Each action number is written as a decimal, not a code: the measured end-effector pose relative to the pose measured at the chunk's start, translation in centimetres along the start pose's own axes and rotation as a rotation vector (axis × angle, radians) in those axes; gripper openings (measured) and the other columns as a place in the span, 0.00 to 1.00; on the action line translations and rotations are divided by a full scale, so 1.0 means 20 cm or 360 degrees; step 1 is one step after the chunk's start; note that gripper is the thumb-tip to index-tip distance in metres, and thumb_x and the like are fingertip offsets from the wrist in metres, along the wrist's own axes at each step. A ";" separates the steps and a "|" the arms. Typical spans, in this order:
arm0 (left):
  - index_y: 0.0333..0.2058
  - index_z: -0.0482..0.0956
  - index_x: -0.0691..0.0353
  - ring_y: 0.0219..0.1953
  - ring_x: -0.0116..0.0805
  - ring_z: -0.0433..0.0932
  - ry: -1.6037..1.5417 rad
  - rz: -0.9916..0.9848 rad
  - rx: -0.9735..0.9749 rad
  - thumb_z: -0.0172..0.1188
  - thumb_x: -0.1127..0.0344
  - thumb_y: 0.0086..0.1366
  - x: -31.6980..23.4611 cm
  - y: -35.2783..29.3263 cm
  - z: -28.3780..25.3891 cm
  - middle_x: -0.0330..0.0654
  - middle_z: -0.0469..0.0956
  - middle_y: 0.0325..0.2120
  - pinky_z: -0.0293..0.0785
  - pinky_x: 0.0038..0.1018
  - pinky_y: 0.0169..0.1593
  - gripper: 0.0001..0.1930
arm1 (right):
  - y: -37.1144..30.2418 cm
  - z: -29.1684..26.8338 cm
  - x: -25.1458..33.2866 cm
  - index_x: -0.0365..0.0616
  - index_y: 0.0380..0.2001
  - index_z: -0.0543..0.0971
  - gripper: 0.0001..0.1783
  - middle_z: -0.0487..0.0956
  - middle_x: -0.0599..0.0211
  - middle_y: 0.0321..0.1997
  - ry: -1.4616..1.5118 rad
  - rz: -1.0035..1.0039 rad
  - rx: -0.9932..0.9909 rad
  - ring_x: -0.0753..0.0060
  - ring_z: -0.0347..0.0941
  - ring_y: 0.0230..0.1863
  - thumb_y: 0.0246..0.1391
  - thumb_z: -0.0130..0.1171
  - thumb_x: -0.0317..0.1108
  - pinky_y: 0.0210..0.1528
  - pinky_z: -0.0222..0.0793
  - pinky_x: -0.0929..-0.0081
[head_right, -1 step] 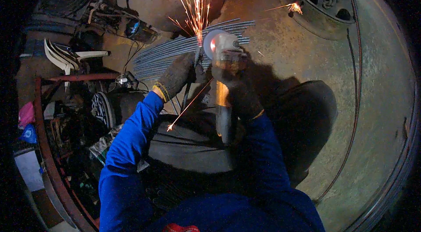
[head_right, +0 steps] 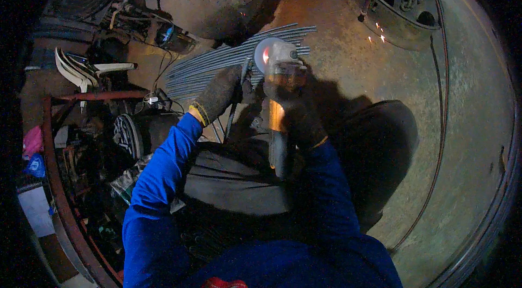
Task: The person sits on the floor and uses an angle grinder to cut multiple metal rods one by one. Sparks fly as the grinder cuts through each rod, and the person places the cut pieces aside on the floor.
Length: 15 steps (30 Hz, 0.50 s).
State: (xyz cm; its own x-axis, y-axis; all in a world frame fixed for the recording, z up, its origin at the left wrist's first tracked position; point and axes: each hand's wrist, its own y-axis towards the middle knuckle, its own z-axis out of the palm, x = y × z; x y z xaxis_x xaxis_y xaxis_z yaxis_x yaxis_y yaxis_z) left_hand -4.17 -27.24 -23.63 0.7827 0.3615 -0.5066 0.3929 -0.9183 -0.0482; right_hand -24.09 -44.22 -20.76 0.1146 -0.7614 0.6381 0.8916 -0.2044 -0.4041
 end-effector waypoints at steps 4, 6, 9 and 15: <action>0.45 0.75 0.67 0.34 0.49 0.80 -0.0163 -0.0028 -0.0028 0.57 0.74 0.63 0.09 -0.05 0.00 0.53 0.78 0.35 0.79 0.38 0.39 0.12 | 0.02 0.01 -0.02 0.42 0.59 0.73 0.21 0.78 0.68 0.48 0.0002 -0.0003 0.0038 0.73 0.77 0.47 0.65 0.58 0.36 0.50 0.73 0.72; 0.46 0.75 0.67 0.34 0.50 0.80 -0.0224 -0.0054 0.0006 0.58 0.75 0.62 0.09 -0.05 -0.01 0.54 0.78 0.35 0.78 0.39 0.38 0.12 | 0.02 0.01 -0.02 0.42 0.59 0.73 0.21 0.78 0.68 0.48 0.0009 0.0013 0.0042 0.73 0.77 0.47 0.65 0.58 0.36 0.51 0.73 0.72; 0.46 0.74 0.67 0.36 0.53 0.78 0.0061 0.0175 -0.0060 0.59 0.76 0.61 -0.01 0.00 -0.04 0.54 0.77 0.37 0.77 0.41 0.39 0.14 | -0.01 -0.01 0.00 0.43 0.59 0.73 0.21 0.79 0.68 0.48 -0.0006 0.0028 0.0013 0.73 0.77 0.47 0.65 0.58 0.36 0.51 0.73 0.72; 0.47 0.73 0.67 0.37 0.54 0.77 0.0172 0.0156 -0.0025 0.58 0.77 0.61 -0.05 -0.01 -0.08 0.54 0.76 0.37 0.76 0.42 0.41 0.14 | 0.01 0.00 -0.02 0.43 0.59 0.73 0.21 0.79 0.68 0.48 0.0009 0.0060 0.0052 0.72 0.77 0.47 0.65 0.57 0.36 0.51 0.73 0.72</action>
State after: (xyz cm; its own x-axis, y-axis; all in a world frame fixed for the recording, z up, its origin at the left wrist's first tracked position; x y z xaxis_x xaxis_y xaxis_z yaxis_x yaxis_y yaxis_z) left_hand -4.26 -27.12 -21.73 0.8647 0.2865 -0.4126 0.3191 -0.9476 0.0108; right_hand -24.00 -44.02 -21.01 0.1459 -0.7716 0.6192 0.9004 -0.1558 -0.4062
